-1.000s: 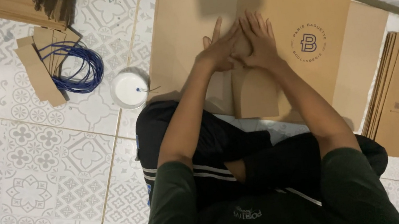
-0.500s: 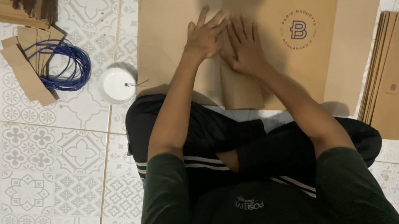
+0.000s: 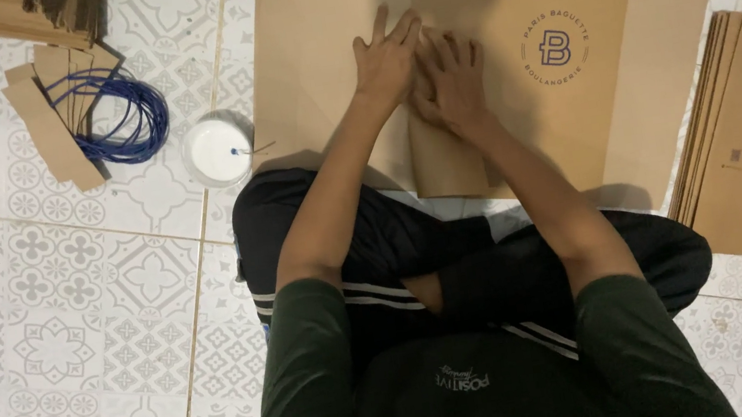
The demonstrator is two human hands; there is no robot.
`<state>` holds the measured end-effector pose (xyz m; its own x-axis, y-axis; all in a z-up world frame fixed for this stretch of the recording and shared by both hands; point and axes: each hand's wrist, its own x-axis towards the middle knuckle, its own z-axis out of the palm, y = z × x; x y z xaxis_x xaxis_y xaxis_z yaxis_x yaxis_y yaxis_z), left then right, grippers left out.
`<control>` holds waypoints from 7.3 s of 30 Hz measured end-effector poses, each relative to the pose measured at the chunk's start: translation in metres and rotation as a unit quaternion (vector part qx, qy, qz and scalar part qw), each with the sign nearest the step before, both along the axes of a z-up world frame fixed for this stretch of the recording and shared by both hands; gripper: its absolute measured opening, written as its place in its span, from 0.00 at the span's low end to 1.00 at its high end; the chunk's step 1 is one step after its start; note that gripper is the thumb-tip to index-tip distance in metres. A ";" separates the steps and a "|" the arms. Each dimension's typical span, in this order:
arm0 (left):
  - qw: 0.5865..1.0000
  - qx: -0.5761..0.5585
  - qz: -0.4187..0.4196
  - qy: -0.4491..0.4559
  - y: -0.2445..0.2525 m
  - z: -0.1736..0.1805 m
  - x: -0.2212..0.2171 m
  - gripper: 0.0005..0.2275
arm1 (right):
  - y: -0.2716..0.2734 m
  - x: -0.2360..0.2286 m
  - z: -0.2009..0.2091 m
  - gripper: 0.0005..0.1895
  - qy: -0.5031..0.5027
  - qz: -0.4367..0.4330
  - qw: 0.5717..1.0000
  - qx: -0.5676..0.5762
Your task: Applying glue to cardboard sheets and pressing them together to assemble packaging.
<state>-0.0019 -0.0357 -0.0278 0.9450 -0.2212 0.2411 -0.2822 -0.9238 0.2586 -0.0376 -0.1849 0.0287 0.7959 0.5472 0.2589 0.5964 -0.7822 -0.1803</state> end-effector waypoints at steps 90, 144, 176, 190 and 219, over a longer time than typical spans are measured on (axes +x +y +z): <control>0.873 -0.396 -0.282 -0.036 0.030 0.150 -0.069 0.03 | -0.026 -0.080 0.142 0.08 -0.067 0.003 0.960 0.271; 0.910 0.038 -0.175 0.374 0.089 0.099 -0.081 0.64 | 0.025 -0.019 -0.015 0.89 0.221 -0.019 0.975 0.013; 0.950 0.019 -0.057 0.306 0.078 0.065 -0.094 0.55 | 0.024 -0.005 0.000 0.44 0.035 -0.008 0.996 0.087; 0.920 0.080 -0.101 0.369 0.074 0.062 -0.091 0.67 | 0.032 -0.028 0.024 0.68 0.315 -0.052 0.946 0.060; 0.933 0.239 -0.059 0.261 -0.016 -0.006 -0.143 0.31 | 0.049 0.146 -0.020 0.26 0.081 -0.510 0.831 0.208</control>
